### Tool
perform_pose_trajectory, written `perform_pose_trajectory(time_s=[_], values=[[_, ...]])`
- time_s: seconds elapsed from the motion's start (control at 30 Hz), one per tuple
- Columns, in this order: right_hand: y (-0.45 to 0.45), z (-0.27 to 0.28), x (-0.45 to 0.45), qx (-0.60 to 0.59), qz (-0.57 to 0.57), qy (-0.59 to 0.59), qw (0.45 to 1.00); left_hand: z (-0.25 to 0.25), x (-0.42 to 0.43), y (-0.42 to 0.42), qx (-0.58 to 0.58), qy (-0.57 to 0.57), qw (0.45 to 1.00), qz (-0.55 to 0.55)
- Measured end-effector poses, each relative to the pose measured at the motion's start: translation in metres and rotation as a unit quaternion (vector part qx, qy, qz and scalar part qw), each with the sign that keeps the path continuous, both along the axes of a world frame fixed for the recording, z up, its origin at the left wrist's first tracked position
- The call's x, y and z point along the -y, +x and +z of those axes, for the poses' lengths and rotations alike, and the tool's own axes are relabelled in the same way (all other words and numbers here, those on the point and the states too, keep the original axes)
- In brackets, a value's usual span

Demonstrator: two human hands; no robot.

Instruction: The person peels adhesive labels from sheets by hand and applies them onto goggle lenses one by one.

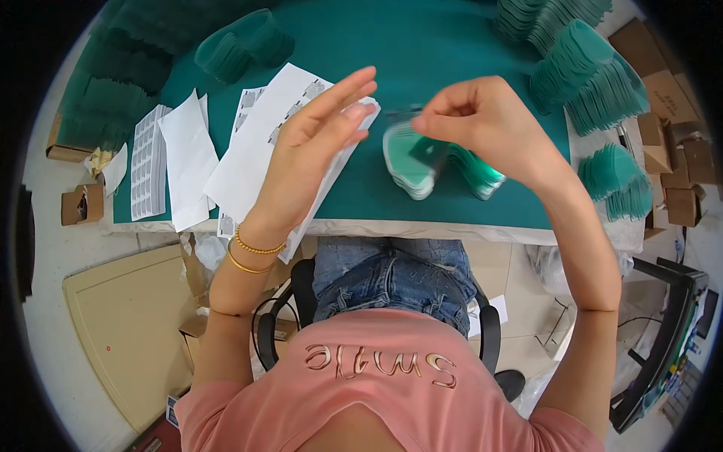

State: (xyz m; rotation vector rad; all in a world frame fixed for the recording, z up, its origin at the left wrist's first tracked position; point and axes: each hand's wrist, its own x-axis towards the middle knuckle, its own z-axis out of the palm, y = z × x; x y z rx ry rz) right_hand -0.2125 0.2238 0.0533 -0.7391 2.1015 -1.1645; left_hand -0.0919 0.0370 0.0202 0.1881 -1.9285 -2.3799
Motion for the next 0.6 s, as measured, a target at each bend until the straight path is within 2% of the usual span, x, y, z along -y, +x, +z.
perform_pose_trajectory(time_s=[0.03,0.07,0.13,0.23,0.3,0.37,0.5,0.57,0.6], values=[[-0.003,-0.003,-0.007,0.000,-0.002,0.003,1.000,-0.005,0.000,-0.003,-0.022,-0.094,0.995,0.012],[-0.008,-0.010,-0.015,-0.003,-0.018,0.037,0.999,-0.009,-0.002,-0.005,-0.022,-0.091,0.996,0.010],[-0.012,-0.019,-0.028,-0.004,-0.037,0.072,0.997,-0.014,-0.006,-0.009,-0.051,-0.167,0.985,0.000],[-0.015,-0.025,-0.045,-0.046,-0.072,0.066,0.994,-0.012,-0.017,-0.012,-0.044,-0.205,0.978,-0.012],[-0.018,-0.027,-0.053,-0.052,-0.085,0.106,0.989,-0.012,-0.021,-0.015,-0.036,-0.233,0.971,-0.029],[-0.017,-0.027,-0.059,-0.053,-0.088,0.102,0.989,-0.013,-0.025,-0.018,-0.068,-0.295,0.952,-0.038],[-0.019,-0.026,-0.066,-0.048,-0.090,0.094,0.990,-0.015,-0.034,-0.024,-0.102,-0.351,0.929,-0.051],[-0.021,-0.028,-0.068,-0.047,-0.094,0.098,0.990,-0.021,-0.039,-0.027,-0.182,-0.393,0.901,-0.038],[-0.022,-0.028,-0.069,-0.046,-0.097,0.103,0.989,-0.025,-0.041,-0.029,-0.182,-0.393,0.901,-0.039]])
